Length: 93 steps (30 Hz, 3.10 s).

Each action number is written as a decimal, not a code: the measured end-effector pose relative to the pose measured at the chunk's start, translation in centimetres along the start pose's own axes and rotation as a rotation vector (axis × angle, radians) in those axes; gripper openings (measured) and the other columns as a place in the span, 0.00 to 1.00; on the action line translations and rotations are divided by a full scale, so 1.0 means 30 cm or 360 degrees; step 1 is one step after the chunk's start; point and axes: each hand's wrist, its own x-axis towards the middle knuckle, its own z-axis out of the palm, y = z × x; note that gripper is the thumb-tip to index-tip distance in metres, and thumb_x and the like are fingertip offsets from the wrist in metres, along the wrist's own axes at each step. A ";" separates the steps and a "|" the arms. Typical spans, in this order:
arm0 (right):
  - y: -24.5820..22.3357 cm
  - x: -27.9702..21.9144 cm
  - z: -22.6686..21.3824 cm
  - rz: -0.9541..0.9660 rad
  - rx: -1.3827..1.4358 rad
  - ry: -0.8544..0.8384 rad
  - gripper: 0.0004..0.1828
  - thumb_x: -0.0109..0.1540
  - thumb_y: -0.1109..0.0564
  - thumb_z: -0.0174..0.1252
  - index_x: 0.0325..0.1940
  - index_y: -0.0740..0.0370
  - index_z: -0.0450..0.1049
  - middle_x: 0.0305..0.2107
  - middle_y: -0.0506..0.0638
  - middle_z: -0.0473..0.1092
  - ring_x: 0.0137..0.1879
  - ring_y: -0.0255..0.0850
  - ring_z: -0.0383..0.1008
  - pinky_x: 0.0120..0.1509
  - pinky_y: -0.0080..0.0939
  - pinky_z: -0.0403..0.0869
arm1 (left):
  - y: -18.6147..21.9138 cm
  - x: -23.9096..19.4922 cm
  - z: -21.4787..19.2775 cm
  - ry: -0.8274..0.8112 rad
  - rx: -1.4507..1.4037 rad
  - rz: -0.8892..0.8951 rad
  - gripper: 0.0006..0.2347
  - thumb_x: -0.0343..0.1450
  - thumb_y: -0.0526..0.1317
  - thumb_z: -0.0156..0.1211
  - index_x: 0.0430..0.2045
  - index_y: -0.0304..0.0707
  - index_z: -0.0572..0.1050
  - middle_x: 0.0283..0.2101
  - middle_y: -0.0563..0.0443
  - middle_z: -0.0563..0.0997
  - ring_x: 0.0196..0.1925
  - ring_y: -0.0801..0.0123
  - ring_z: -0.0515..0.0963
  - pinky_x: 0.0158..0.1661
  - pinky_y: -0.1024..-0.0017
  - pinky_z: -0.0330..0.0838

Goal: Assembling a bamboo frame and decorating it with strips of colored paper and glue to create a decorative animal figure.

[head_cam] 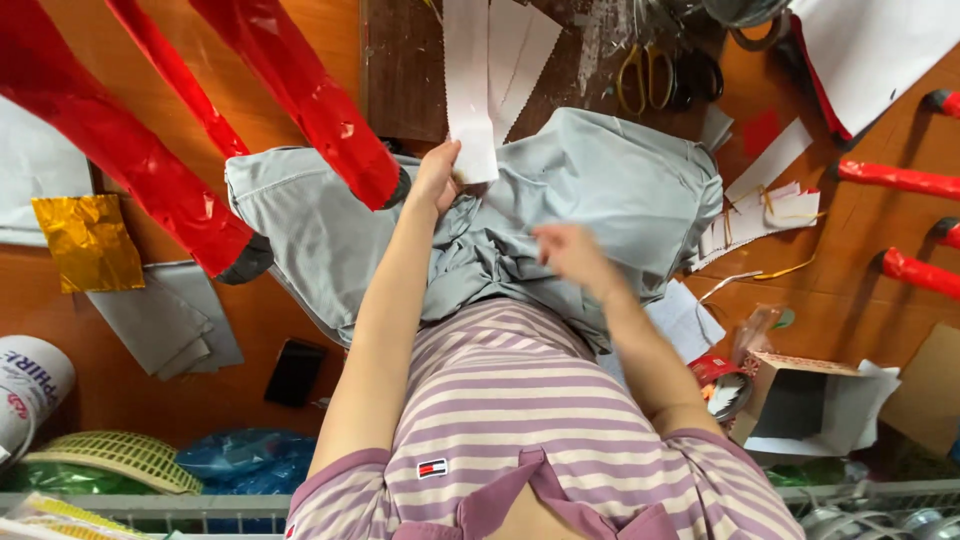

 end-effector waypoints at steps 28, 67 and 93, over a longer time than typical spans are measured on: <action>0.077 0.568 0.390 -0.0274 -0.1699 -0.0161 0.21 0.65 0.42 0.47 0.53 0.53 0.77 0.45 0.62 0.78 0.50 0.59 0.80 0.59 0.63 0.73 | 0.029 -0.067 0.021 -0.0351 -0.0081 0.0298 0.12 0.78 0.41 0.49 0.49 0.35 0.75 0.47 0.47 0.83 0.47 0.62 0.83 0.48 0.62 0.79; -0.103 0.173 0.398 -0.0808 -0.0419 0.0604 0.18 0.62 0.59 0.63 0.55 0.67 0.74 0.47 0.64 0.75 0.54 0.62 0.74 0.59 0.53 0.72 | 0.047 -0.241 0.068 -0.0311 -0.0184 0.0311 0.15 0.77 0.41 0.54 0.58 0.38 0.72 0.54 0.52 0.81 0.56 0.63 0.80 0.56 0.63 0.76; -0.603 0.342 -0.013 -0.0732 0.1506 -0.0146 0.12 0.67 0.64 0.55 0.54 0.69 0.74 0.46 0.51 0.75 0.51 0.37 0.76 0.59 0.38 0.72 | 0.431 -0.931 0.356 -0.0217 0.0289 0.1130 0.34 0.69 0.35 0.65 0.69 0.42 0.51 0.41 0.44 0.78 0.38 0.63 0.81 0.41 0.64 0.79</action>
